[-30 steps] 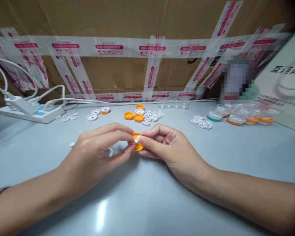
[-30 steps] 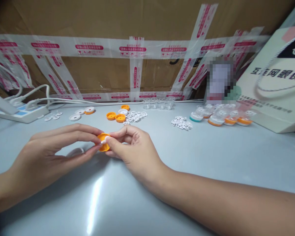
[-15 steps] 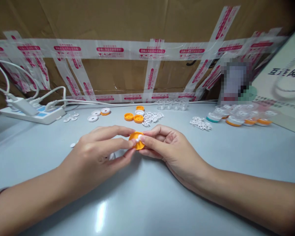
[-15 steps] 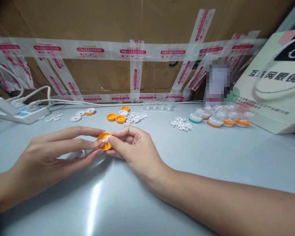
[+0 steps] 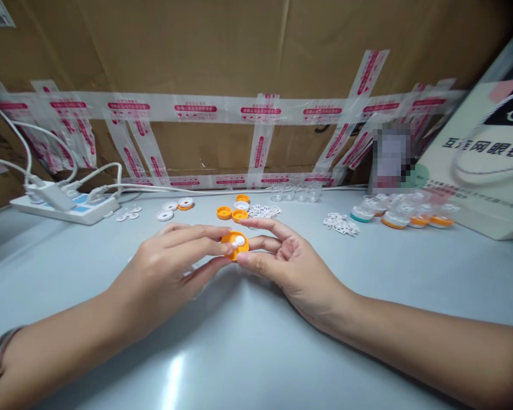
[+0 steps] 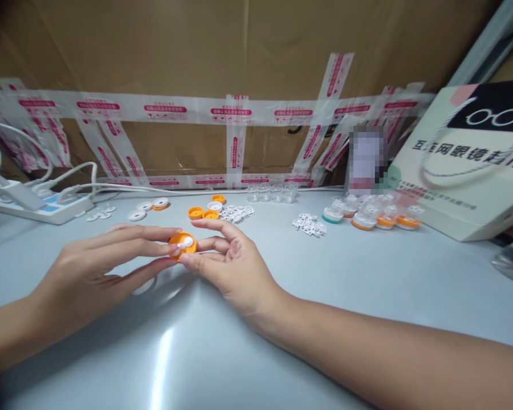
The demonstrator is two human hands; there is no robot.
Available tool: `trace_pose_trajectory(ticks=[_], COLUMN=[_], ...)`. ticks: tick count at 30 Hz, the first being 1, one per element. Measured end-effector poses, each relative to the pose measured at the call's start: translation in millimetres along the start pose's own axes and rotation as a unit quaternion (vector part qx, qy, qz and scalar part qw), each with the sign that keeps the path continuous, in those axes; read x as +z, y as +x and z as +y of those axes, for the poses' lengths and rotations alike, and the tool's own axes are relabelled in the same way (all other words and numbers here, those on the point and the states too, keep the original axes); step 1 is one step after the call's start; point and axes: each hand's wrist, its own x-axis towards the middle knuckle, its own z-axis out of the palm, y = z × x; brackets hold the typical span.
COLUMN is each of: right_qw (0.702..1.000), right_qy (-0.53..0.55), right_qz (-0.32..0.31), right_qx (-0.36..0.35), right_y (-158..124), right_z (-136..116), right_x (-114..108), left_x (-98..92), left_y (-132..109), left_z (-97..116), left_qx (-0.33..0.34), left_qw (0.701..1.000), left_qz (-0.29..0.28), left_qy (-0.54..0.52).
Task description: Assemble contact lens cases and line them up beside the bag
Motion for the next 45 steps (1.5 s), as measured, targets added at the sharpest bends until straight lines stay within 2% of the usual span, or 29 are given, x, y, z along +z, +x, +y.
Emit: trace_pose_trajectory(ticks=[6,8,10,12,14,17,20,23,26,32,45], right_qw=[0.999,0.998,0.998,0.997,0.997,0.997,0.995,0.992,0.989,0.987,0.979], right_qy=[-0.037,-0.042,-0.049,-0.053,-0.055,-0.069,-0.089,-0.121,-0.146,-0.152,-0.182], right_qz=[0.028,0.042,0.047,0.047,0.045,0.040,0.036,0.026,0.028,0.028,-0.007], right_qx=[-0.012,-0.006,0.003,0.013,0.017,0.020,0.019,0.013,0.000,-0.039,-0.089], right_y=[2,2,1,0,-1,-3,-3,-4,-5,-7,-11], right_z=[0,-1,-2,-3,-3,-3,-2,-2,-3,-3,0], right_x=[-1,-2,-2,-1,1,4,4,4,5,6,5], left_x=[-16.6,-27.7,-38.0,-44.6,-47.0,-45.9,-44.7,-44.7,-43.2,-34.7,-24.1], left_y=[2,0,-5,-12,-17,-19,-13,-7,-4,3,4], left_z=[-1,-3,-5,-6,-7,-10,-15,-16,-10,5,8], left_qx=[-0.095,-0.127,-0.146,-0.166,-0.186,-0.222,-0.292,-0.360,-0.378,-0.357,-0.340], left_qw=[0.995,0.986,0.967,0.945,0.928,0.912,0.892,0.852,0.832,0.847,0.874], left_qz=[-0.043,-0.109,-0.210,-0.284,-0.322,-0.345,-0.330,-0.288,-0.245,-0.209,-0.170], left_qy=[0.003,0.008,0.007,0.003,-0.009,-0.033,-0.106,-0.249,-0.324,-0.333,-0.301])
